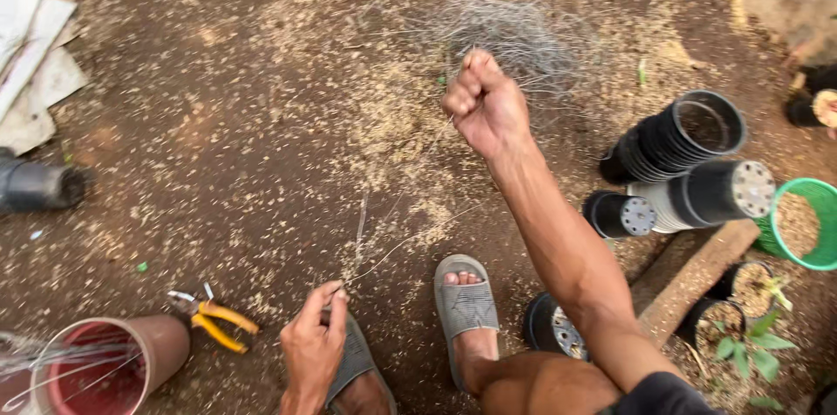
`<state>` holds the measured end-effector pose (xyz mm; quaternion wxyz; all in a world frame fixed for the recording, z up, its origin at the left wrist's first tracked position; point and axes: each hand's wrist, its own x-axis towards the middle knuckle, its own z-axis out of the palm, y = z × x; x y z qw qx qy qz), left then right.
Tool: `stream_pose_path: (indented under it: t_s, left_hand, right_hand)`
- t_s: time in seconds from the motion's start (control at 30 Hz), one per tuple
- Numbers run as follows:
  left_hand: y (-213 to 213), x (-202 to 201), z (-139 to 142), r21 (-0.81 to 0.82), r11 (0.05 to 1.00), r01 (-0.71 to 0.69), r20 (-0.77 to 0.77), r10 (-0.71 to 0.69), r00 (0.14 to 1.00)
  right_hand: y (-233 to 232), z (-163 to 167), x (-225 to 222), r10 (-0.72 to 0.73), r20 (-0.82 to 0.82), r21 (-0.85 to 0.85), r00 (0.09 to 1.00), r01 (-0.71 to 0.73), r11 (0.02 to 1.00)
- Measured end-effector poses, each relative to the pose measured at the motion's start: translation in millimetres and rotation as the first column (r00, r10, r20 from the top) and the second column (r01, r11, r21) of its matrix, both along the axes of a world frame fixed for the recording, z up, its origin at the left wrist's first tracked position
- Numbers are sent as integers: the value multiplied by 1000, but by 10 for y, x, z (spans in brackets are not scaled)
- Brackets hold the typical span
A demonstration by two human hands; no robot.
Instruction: The person ties a small potted plant to a metal wire support using pliers and wire. They then move through a nursery area, gather more wire and tools, and begin straightening and preparing additional wire pieces for further plant support tasks.
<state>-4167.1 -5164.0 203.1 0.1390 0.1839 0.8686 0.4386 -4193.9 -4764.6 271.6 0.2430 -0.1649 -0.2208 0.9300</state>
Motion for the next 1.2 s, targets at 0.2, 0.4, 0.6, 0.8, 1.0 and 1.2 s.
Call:
stream_pose_path:
  t_s: [0.2, 0.4, 0.6, 0.8, 1.0, 1.2]
  left_hand:
    - [6, 104, -49, -45, 997, -60, 77, 63, 995]
    - [-8, 111, -297, -35, 996, 83, 28, -82, 996]
    - [9, 109, -315, -25, 994, 107, -47, -108, 993]
    - [-23, 124, -239, 16, 994, 106, -36, -106, 994]
    - [16, 111, -224, -34, 991, 132, -26, -133, 991]
    - [39, 40, -152, -6, 1000, 14, 105, -13, 994]
  right_hand:
    - [171, 155, 152, -133, -52, 100, 990, 137, 985]
    - [172, 120, 148, -296, -12, 81, 955, 296, 952]
    - [211, 119, 134, -296, 15, 144, 955, 291, 946]
    - [115, 81, 107, -296, 62, 276, 953, 268, 923]
    - [152, 106, 69, -282, 46, 300, 958, 256, 919]
    - [233, 307, -37, -269, 120, 335, 956, 216, 917]
